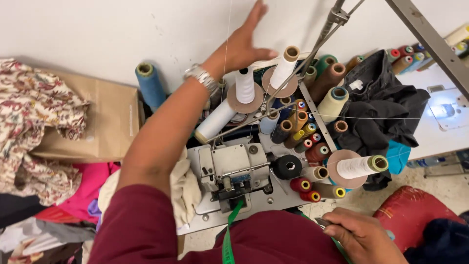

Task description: Threading a professional sewing machine with multiple spools of thread

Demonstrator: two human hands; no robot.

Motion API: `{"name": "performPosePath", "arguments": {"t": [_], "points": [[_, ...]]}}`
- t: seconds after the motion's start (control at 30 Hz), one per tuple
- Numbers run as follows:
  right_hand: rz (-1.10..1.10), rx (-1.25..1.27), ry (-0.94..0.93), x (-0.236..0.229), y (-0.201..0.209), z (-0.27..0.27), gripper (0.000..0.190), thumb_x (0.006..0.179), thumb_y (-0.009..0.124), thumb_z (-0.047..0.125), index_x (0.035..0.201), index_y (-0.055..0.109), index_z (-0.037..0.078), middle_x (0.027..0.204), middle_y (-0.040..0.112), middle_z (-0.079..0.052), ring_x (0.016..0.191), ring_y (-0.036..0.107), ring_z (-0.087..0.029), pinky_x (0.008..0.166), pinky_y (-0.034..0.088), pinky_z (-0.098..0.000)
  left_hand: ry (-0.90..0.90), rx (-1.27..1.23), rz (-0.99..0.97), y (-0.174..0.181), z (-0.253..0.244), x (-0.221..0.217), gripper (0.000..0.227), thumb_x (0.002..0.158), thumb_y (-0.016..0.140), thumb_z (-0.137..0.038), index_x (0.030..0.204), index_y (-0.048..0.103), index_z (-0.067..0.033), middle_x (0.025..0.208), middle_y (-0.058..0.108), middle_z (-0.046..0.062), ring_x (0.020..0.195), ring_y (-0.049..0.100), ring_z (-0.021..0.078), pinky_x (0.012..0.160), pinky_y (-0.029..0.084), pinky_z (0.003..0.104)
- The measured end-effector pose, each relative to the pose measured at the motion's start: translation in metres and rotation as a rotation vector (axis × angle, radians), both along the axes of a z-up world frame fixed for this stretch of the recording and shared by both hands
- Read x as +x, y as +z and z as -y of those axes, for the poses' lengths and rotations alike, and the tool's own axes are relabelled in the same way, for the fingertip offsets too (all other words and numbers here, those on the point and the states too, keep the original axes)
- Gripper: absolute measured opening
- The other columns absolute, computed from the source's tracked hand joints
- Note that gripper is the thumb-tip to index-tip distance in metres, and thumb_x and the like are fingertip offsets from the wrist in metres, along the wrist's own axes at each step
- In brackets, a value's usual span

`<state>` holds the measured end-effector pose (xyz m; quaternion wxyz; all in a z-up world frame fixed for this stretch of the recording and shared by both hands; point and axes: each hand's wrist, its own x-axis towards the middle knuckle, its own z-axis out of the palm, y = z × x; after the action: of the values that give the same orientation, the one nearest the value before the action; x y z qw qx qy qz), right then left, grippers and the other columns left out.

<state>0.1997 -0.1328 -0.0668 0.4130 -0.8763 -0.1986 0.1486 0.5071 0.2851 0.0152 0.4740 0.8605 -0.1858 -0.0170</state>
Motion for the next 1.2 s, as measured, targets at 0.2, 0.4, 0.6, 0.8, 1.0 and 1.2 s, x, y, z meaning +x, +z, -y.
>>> {"name": "performPosePath", "arguments": {"t": [0.2,0.4,0.6,0.8,1.0,1.2], "points": [[-0.092,-0.117,-0.267,-0.041,-0.020,0.021,0.028,0.081,0.077,0.033,0.104,0.087,0.019,0.088,0.088,0.007,0.073,0.081,-0.008,0.068,0.060,-0.0278,-0.055,-0.501,-0.160,0.005,-0.002,0.009,0.064,0.090,0.077,-0.025,0.143,0.050,-0.0026,0.091,0.073,0.003,0.082,0.073,0.0152,0.092,0.057,0.032],[0.157,-0.056,-0.415,-0.033,0.014,-0.007,0.030,0.081,0.076,0.022,0.109,0.083,0.013,0.080,0.082,-0.001,0.060,0.073,-0.011,0.057,0.061,-0.0233,0.020,-0.847,-0.230,-0.004,-0.057,-0.049,0.050,0.088,0.074,-0.031,0.123,0.063,0.0027,0.069,0.054,0.001,0.062,0.061,0.0142,0.097,0.065,0.037],[0.596,-0.288,-0.101,0.035,0.156,-0.108,0.023,0.094,0.065,0.023,0.112,0.077,0.013,0.102,0.077,-0.004,0.082,0.073,-0.017,0.077,0.058,-0.0305,0.111,-1.030,-0.113,-0.018,-0.065,-0.073,0.055,0.090,0.069,-0.042,0.119,0.064,0.0044,0.078,0.066,0.005,0.073,0.070,0.0206,0.095,0.063,0.038],[1.166,-0.445,0.140,0.121,0.208,-0.188,0.015,0.112,0.073,0.025,0.100,0.075,0.016,0.081,0.054,-0.002,0.065,0.049,-0.023,0.057,0.034,-0.0366,0.273,-0.792,-0.104,-0.010,-0.052,-0.087,0.033,0.095,0.065,-0.022,0.116,0.071,0.0028,0.068,0.067,0.007,0.063,0.069,0.0178,0.079,0.060,0.031],[1.129,-0.953,0.184,0.194,0.226,-0.277,0.029,0.108,0.065,0.049,0.101,0.075,0.023,0.090,0.071,0.004,0.069,0.074,-0.029,0.050,0.055,-0.0423,0.363,-0.704,-0.025,0.017,-0.050,-0.108,0.019,0.096,0.060,-0.022,0.090,0.071,-0.0076,0.062,0.063,0.001,0.062,0.070,0.0126,0.081,0.054,0.029],[0.934,-1.165,0.205,0.229,0.221,-0.321,0.016,0.091,0.064,0.017,0.104,0.072,0.014,0.095,0.079,-0.010,0.079,0.079,-0.038,0.062,0.057,-0.0452,0.392,-0.695,0.036,0.027,-0.049,-0.116,0.016,0.095,0.062,-0.021,0.083,0.069,-0.0116,0.062,0.063,0.000,0.062,0.069,0.0110,0.070,0.046,0.026]]}}
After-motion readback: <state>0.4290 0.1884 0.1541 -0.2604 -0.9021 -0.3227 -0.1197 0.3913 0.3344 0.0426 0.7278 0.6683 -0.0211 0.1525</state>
